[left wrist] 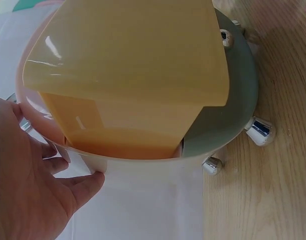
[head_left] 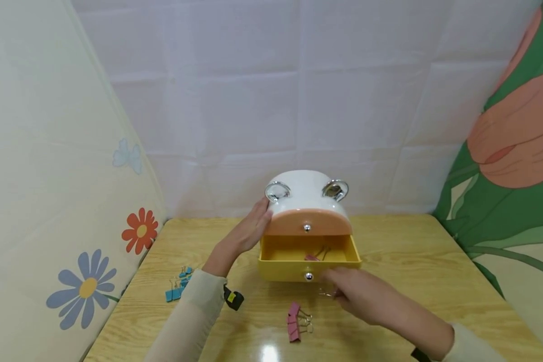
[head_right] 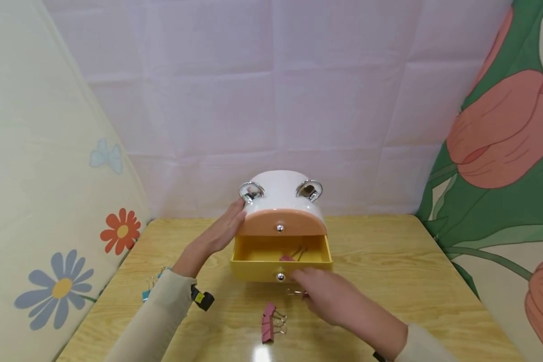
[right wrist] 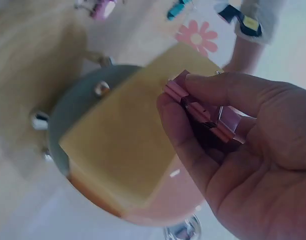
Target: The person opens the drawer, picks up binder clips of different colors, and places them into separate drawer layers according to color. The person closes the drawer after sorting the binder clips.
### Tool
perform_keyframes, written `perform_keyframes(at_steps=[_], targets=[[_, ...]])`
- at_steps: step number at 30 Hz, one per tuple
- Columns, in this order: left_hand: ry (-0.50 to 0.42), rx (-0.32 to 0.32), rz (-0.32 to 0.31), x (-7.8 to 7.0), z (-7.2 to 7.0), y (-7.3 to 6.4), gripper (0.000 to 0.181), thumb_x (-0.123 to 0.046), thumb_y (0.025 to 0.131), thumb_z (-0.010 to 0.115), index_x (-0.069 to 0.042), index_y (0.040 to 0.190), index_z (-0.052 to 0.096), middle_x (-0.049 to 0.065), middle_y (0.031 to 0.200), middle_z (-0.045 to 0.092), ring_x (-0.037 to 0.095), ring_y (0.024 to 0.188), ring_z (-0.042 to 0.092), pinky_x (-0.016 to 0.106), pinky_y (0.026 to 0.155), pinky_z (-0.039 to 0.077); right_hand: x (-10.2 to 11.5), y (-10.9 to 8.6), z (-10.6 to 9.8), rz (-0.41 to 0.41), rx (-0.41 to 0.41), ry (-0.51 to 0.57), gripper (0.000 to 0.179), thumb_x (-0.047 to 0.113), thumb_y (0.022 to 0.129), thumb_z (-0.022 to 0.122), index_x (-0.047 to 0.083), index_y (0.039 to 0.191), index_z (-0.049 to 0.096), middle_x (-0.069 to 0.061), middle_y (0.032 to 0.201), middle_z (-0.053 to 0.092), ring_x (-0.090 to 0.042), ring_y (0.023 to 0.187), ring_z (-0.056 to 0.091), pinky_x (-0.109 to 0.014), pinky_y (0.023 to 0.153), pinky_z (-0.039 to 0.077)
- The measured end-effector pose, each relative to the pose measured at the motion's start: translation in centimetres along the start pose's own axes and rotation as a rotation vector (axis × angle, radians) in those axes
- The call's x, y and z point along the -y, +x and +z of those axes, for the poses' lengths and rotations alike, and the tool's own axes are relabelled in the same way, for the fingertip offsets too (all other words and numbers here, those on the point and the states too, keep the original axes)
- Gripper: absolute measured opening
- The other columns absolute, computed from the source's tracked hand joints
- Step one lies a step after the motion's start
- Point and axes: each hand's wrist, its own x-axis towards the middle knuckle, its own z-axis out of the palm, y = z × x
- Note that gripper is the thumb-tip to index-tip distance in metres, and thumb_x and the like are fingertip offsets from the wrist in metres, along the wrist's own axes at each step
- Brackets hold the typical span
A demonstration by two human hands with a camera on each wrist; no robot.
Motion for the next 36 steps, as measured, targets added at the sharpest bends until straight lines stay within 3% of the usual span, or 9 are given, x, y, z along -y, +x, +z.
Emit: perform_keyframes(at_steps=[5, 17, 25, 36], targets=[[0.001, -0.001, -0.003, 0.1, 0.0, -0.1, 0.068, -0.051, 0.109, 0.015, -0.016, 0.164, -0.001, 0.008, 0.170, 0.009, 0.024, 0.155, 0.013, 0.044, 0.125, 0.014, 0.3, 0.7, -2.0, 0.064, 0.006, 0.005, 0.049, -0.002, 0.084, 0.075, 0.014, 0.129, 0.062, 0.009, 0.088, 0.066, -0.003, 0.077, 0.060, -0.022, 0.063, 0.053], [-0.001, -0.010, 0.003, 0.1, 0.0, -0.1, 0.068, -0.050, 0.109, 0.017, -0.015, 0.164, 0.000, 0.009, 0.170, 0.010, 0.024, 0.155, 0.014, 0.045, 0.125, 0.015, -1.1, 2.0, -5.2, 0.055, -0.054, -0.029, 0.055, -0.003, 0.085, 0.074, 0.004, 0.136, 0.054, 0.010, 0.083, 0.061, -0.001, 0.073, 0.056, -0.021, 0.061, 0.051], [-0.008, -0.011, 0.010, 0.2, 0.0, 0.0, 0.068, -0.050, 0.109, 0.017, -0.015, 0.164, 0.001, 0.010, 0.170, 0.011, 0.025, 0.155, 0.014, 0.045, 0.125, 0.015, -2.3, 2.9, -5.8, 0.054, -0.049, -0.019, 0.054, -0.007, 0.084, 0.070, 0.003, 0.135, 0.055, 0.001, 0.088, 0.068, -0.005, 0.075, 0.061, -0.023, 0.063, 0.052], [-0.018, -0.010, 0.010, 0.2, 0.0, 0.0, 0.069, -0.052, 0.108, 0.017, -0.016, 0.164, 0.000, 0.009, 0.170, 0.011, 0.024, 0.155, 0.014, 0.045, 0.125, 0.015, -3.1, 3.8, -5.5, 0.092, -0.032, -0.062, 0.052, -0.009, 0.082, 0.070, 0.003, 0.131, 0.058, -0.002, 0.094, 0.070, -0.012, 0.080, 0.065, -0.028, 0.068, 0.055]])
